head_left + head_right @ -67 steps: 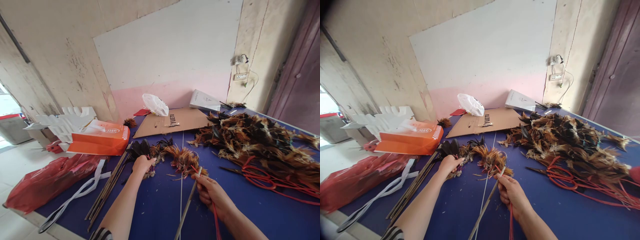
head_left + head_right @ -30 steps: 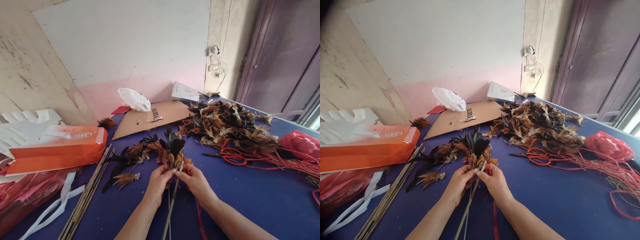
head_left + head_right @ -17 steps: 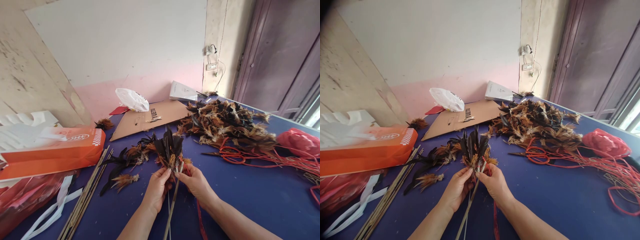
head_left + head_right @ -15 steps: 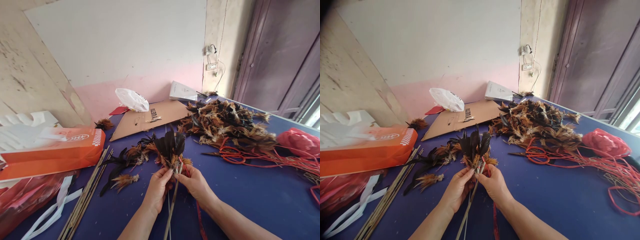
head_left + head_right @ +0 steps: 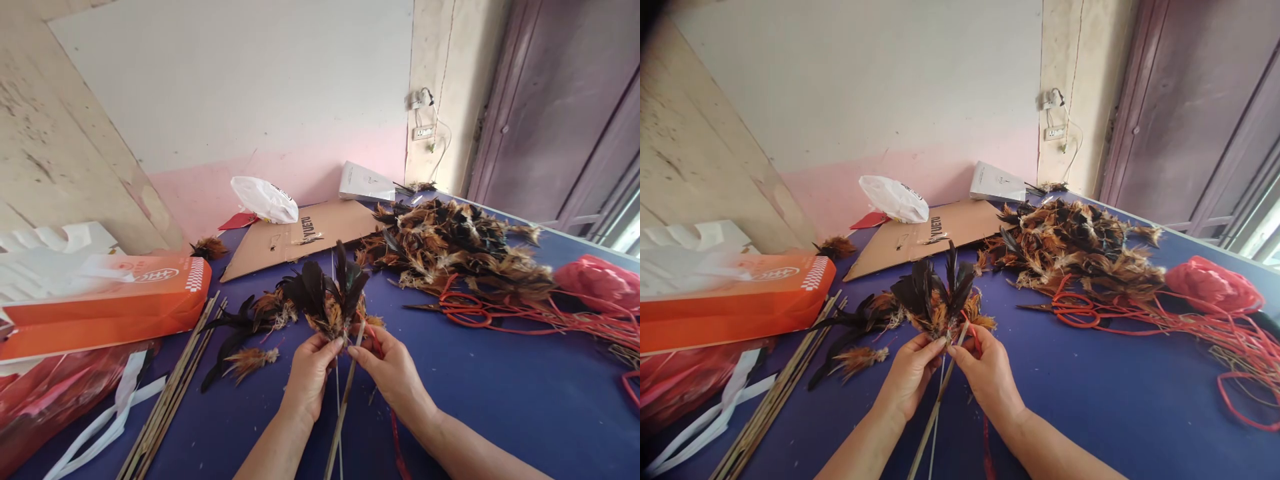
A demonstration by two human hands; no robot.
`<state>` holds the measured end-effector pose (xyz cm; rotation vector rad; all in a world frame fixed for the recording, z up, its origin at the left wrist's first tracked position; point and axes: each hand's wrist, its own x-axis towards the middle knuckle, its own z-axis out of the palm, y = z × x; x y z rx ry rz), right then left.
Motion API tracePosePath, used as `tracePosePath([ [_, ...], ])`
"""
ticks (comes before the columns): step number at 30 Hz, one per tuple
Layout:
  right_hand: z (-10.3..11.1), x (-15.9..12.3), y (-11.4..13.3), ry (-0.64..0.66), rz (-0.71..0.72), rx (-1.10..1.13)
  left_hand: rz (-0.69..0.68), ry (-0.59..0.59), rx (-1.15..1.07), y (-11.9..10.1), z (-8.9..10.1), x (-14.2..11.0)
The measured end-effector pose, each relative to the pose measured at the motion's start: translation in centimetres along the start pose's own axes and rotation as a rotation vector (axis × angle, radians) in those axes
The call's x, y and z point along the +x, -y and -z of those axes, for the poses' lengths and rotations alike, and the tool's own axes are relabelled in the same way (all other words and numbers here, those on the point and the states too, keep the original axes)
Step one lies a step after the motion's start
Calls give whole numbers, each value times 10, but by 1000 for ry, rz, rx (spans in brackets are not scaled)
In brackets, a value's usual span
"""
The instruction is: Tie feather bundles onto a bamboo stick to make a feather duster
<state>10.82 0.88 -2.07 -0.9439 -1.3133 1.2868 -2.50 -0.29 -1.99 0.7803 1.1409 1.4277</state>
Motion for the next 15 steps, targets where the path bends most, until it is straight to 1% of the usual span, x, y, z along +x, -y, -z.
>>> tracePosePath([
  [2, -1, -1, 3, -12, -2, 76, -54, -40, 73, -2, 1, 0],
  [3, -2, -1, 3, -12, -10, 118, -67, -37, 97, -3, 0, -1],
  [7, -3, -1, 3, 18, -33, 210, -52, 72, 77, -4, -8, -7],
  [9, -3, 0, 2, -4, -37, 199, -27, 112, 51, -3, -11, -10],
  [11, -2, 0, 2, -40, -56, 200, 5, 123, 38, -3, -13, -12],
  [13, -2, 1, 2, -63, -115, 249, 24, 120, 27, -3, -13, -12],
  [15, -1, 2, 2, -43, -227, 329, 36, 122, 6, -3, -11, -12],
])
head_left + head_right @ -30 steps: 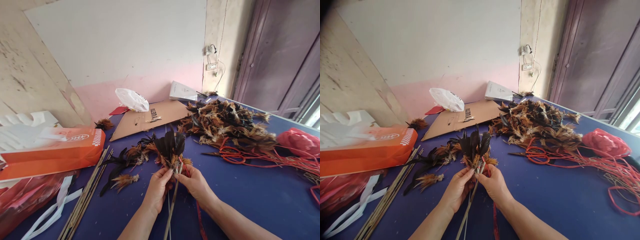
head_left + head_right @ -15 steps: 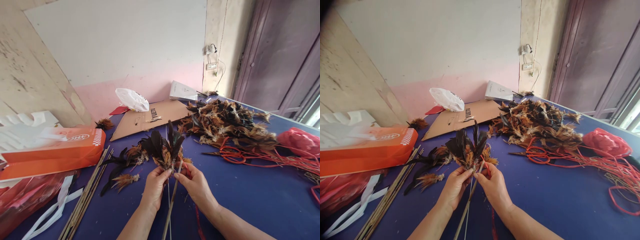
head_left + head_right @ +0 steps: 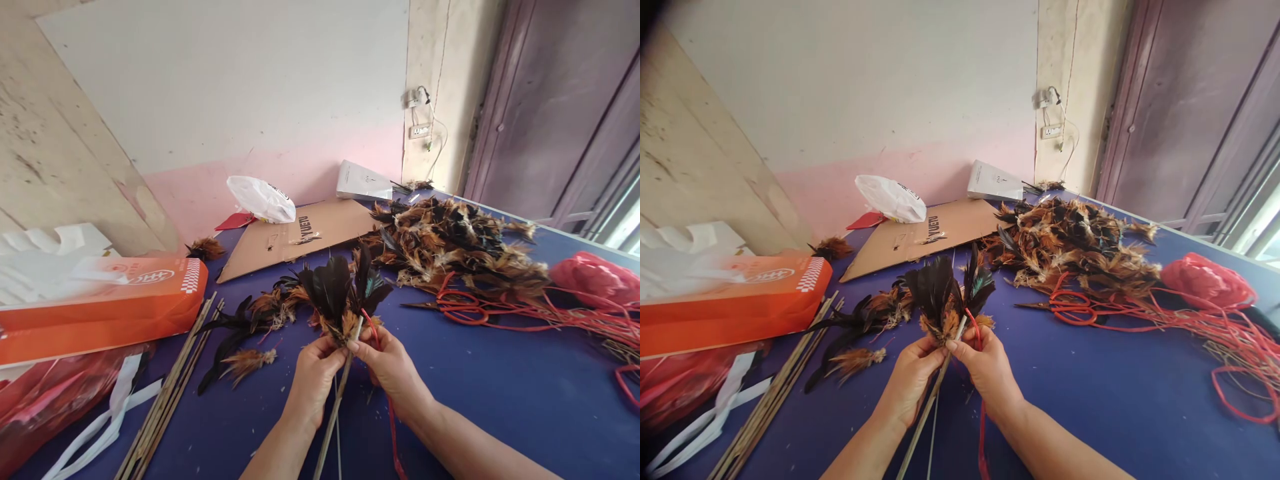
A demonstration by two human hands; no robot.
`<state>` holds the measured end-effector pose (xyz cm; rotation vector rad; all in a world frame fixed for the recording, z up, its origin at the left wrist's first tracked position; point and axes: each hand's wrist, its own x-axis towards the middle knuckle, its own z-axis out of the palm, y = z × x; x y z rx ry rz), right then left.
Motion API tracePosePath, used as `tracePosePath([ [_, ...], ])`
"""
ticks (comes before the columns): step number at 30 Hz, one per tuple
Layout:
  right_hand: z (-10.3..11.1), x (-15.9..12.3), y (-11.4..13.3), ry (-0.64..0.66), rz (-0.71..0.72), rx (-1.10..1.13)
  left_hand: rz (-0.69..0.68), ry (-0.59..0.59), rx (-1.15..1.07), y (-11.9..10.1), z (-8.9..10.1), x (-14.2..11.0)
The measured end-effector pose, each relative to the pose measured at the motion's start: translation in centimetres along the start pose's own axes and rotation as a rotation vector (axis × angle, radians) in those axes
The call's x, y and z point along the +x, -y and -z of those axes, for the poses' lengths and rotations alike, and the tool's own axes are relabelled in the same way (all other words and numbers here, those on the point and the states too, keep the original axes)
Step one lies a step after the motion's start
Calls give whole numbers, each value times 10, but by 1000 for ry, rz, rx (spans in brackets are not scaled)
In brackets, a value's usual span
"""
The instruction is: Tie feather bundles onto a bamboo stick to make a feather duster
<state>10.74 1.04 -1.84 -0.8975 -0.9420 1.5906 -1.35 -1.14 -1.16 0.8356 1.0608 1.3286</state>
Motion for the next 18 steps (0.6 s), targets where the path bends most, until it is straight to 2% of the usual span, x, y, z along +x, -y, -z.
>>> tracePosePath([
  [4, 3, 2, 2, 171, -219, 138, 44, 39, -81, 1, 1, 1],
  [6, 6, 3, 2, 225, -249, 176, 70, 44, -116, 2, 1, 1],
  [10, 8, 4, 3, 223, -250, 159, 91, 15, -60, 1, -1, 0],
  [12, 7, 3, 2, 206, -239, 120, 29, -24, 79, -3, -1, 0],
  [18, -2, -3, 4, 124, -154, -38, -280, -93, 494, -13, 0, -2],
])
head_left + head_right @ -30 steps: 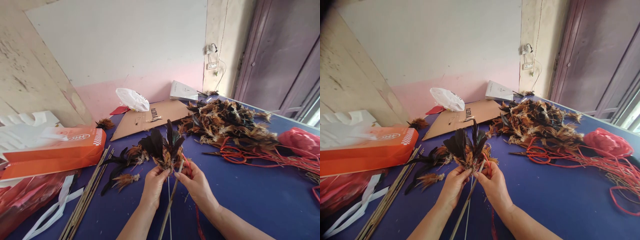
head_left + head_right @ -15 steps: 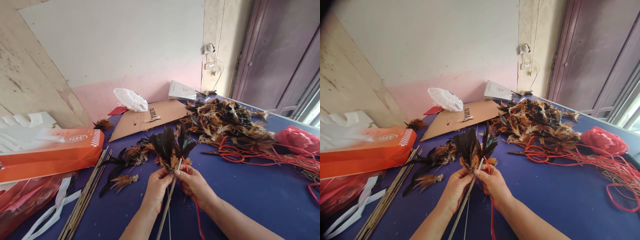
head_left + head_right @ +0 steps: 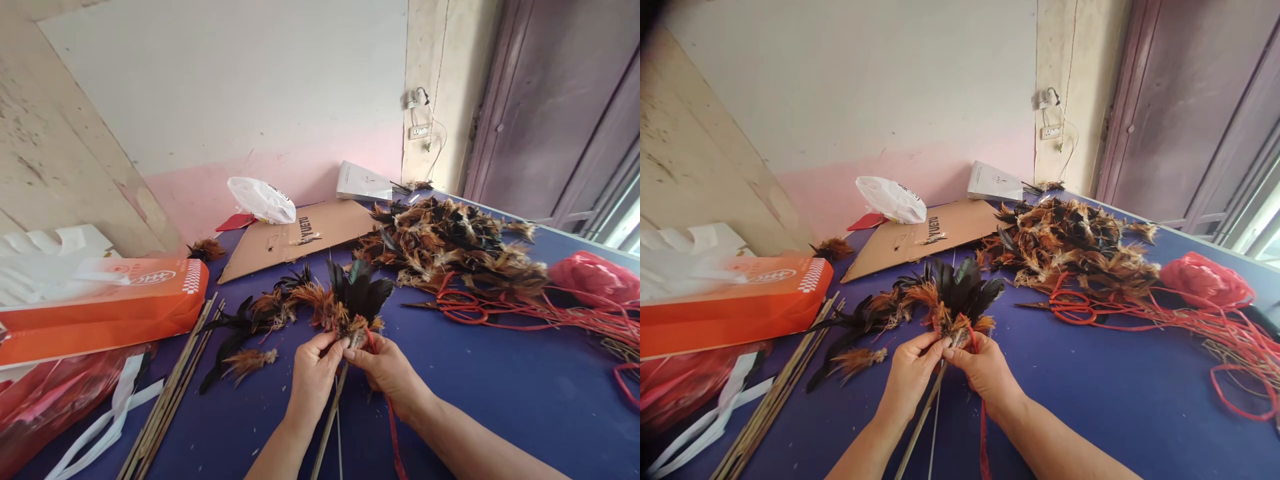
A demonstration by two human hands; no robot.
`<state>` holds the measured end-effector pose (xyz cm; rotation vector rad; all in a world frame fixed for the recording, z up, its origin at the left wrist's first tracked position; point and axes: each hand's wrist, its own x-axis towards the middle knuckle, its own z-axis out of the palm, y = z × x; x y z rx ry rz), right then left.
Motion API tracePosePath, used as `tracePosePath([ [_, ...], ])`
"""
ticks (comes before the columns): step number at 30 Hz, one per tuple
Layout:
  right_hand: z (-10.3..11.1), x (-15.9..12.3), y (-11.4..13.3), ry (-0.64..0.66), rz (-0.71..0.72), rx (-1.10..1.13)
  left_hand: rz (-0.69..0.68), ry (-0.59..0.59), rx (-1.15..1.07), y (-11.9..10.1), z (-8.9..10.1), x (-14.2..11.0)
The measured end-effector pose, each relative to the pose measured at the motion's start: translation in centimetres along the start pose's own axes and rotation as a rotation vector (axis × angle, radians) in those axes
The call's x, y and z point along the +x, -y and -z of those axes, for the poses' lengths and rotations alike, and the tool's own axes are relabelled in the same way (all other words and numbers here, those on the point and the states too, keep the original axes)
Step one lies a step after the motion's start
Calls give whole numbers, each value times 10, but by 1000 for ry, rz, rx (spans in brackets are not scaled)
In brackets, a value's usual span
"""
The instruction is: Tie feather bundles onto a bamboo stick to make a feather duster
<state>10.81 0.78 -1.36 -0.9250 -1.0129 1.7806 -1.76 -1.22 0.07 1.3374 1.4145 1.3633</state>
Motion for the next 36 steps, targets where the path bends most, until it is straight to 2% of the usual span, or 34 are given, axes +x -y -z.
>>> tracePosePath([
  [3, -3, -2, 3, -37, 27, -23, -87, 17, 110, -3, 2, -1],
  [6, -2, 0, 3, -65, 73, -38, -65, 83, 131, -4, 5, -2],
  [9, 1, 4, -3, -37, 140, -39, 43, 112, 80, -3, 8, -2],
  [13, 3, 8, -10, 26, 207, -60, 249, 126, -108, -1, 9, 0],
  [16, 3, 6, -8, 17, 204, -115, 392, 117, -280, 1, 9, 0],
  [20, 3, 2, -3, 8, 175, -118, 493, 105, -451, 5, 6, -1],
  [31, 5, 3, -5, -54, 156, -212, 443, 93, -427, 8, -3, -6],
  [36, 4, 0, 2, -6, 136, -208, 351, 34, -384, 11, -7, -7],
])
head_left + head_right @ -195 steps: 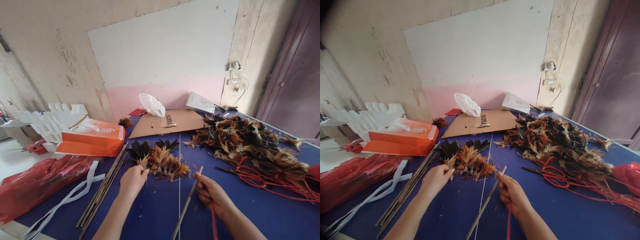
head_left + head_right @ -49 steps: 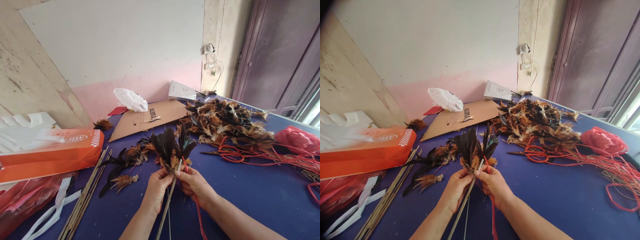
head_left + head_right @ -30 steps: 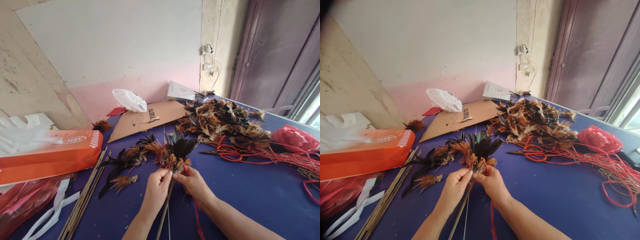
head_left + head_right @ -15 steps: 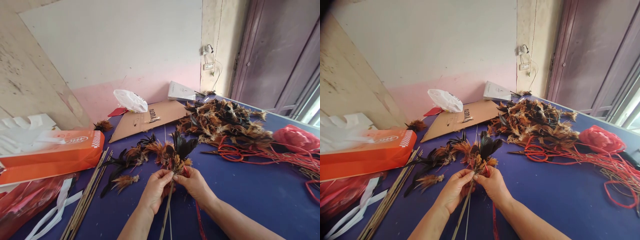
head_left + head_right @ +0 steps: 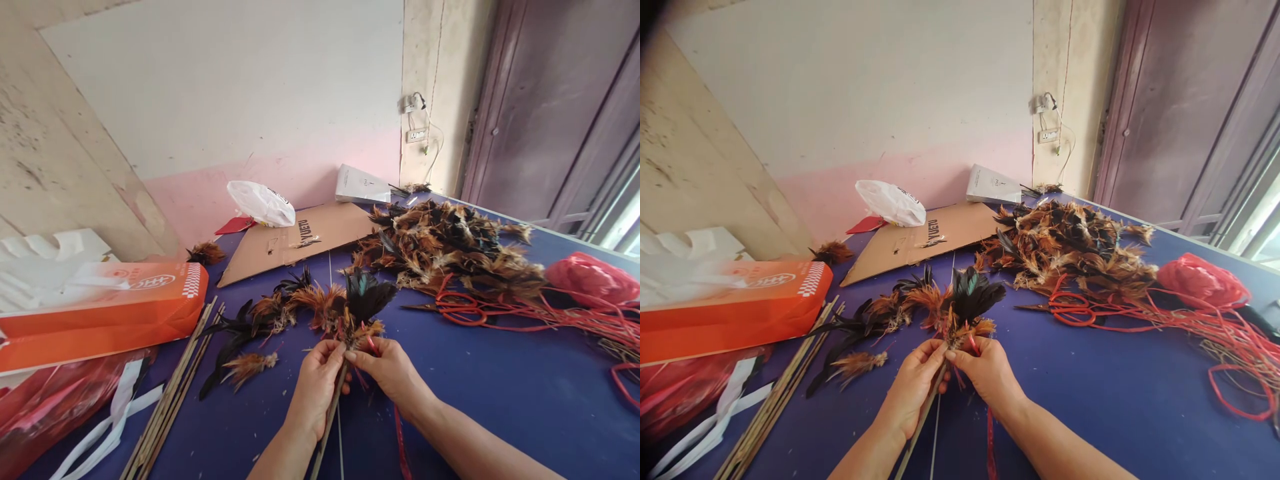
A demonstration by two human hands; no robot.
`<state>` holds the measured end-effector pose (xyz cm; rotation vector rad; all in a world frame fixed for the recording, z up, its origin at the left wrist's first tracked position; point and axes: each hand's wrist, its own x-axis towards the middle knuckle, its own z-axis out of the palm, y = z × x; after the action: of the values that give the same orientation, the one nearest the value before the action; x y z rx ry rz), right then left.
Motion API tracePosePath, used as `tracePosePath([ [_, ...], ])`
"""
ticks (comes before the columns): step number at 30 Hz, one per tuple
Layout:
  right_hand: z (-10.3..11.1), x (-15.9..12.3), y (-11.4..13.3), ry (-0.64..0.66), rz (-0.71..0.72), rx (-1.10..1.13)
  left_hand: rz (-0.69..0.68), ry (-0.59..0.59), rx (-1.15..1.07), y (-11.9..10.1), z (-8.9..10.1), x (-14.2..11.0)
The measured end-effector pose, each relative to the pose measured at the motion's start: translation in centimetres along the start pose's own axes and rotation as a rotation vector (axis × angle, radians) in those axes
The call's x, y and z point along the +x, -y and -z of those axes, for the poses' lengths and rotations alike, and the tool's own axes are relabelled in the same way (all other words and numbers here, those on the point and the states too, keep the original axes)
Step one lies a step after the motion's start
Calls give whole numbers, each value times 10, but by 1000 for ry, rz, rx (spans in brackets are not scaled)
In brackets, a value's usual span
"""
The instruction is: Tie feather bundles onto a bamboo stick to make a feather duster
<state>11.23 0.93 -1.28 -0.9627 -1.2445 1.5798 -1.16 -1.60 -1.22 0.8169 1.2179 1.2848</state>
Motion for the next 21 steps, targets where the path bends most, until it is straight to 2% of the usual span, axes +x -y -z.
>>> tracePosePath([
  [2, 0, 0, 1, -8, -7, -2, -23, -6, 0, 2, -2, 0],
  [5, 1, 1, -2, 30, 8, 18, 30, -3, -26, 2, -5, -2],
  [9, 2, 1, -4, 79, 30, 39, 142, 88, -76, 0, -6, -6],
  [12, 1, 0, 0, 61, 29, 16, 163, 130, -83, -1, -6, -7],
  [21, 7, 4, 1, -45, -159, 128, 92, 79, 117, -7, -11, -13],
])
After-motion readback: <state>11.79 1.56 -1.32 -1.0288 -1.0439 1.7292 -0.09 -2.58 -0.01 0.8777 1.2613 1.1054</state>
